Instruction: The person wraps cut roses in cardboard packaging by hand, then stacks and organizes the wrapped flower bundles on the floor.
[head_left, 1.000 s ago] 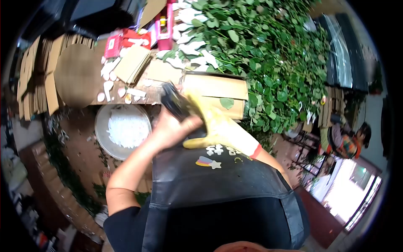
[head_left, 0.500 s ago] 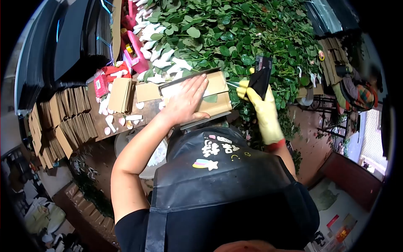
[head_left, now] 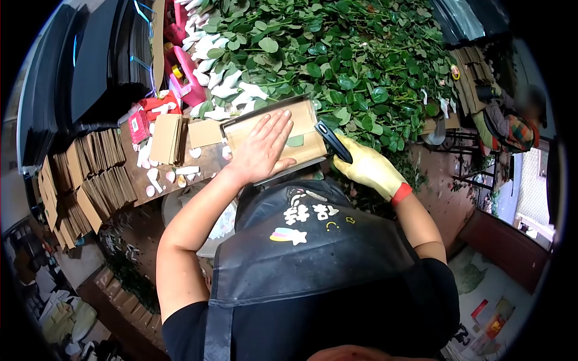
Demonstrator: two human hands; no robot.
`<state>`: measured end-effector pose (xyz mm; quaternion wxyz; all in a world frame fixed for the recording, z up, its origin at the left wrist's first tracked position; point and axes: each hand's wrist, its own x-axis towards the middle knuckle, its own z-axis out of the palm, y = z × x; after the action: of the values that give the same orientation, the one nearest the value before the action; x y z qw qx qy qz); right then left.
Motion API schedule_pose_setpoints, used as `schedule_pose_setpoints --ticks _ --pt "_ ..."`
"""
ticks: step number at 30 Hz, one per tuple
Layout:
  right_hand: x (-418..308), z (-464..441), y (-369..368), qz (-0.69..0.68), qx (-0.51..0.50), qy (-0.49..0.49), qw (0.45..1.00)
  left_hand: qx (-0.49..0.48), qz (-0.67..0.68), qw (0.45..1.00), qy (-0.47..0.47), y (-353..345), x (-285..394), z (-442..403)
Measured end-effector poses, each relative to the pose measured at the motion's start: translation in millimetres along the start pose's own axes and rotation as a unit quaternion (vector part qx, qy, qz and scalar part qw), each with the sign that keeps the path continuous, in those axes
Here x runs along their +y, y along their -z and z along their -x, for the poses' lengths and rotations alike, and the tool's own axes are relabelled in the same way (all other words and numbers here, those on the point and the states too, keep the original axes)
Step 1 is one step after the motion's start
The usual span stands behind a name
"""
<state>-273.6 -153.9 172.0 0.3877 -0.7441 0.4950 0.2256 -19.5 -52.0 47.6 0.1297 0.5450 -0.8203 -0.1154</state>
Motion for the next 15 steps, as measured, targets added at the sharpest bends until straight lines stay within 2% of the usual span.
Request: schedule_pose_setpoints --ticks 2,6,10,11,12,13,14,15 --pt "22.6 -15.1 -20.7 0.006 0.032 0.014 0.999 0.0 -0.002 1.0 -0.002 0.6 0.1 -0.1" --pt "4.9 -12.5 -19.7 0.061 0.018 -0.056 0.996 0.011 -0.003 1.0 -0.002 -2.9 -0.8 1.6" --pt "5.6 9.7 -2.6 0.106 0.098 0.027 0.989 0.054 0.071 0.995 0.032 -0.1 10.6 8.2" --pt "4.0 15.5 -1.3 0.118 0.134 0.024 0.984 0.06 0.194 0.976 0.073 5.4 19.7 12.5" --pt "-7.6 25.0 3.3 0.087 0.133 0.004 0.987 0.089 0.386 0.908 0.135 10.2 33.5 16.8" --pt "-24.1 35.5 8.0 0.056 0.131 -0.016 0.99 0.112 0.561 0.797 0.19 14.0 49.5 20.7" --pt "-39.3 45.1 7.1 0.013 0.138 0.081 0.987 0.135 0.624 0.743 0.201 19.3 64.7 24.5" --pt "-53.7 49.8 2.8 -0.03 0.143 0.176 0.974 0.158 0.636 0.736 0.169 14.9 70.7 28.6"
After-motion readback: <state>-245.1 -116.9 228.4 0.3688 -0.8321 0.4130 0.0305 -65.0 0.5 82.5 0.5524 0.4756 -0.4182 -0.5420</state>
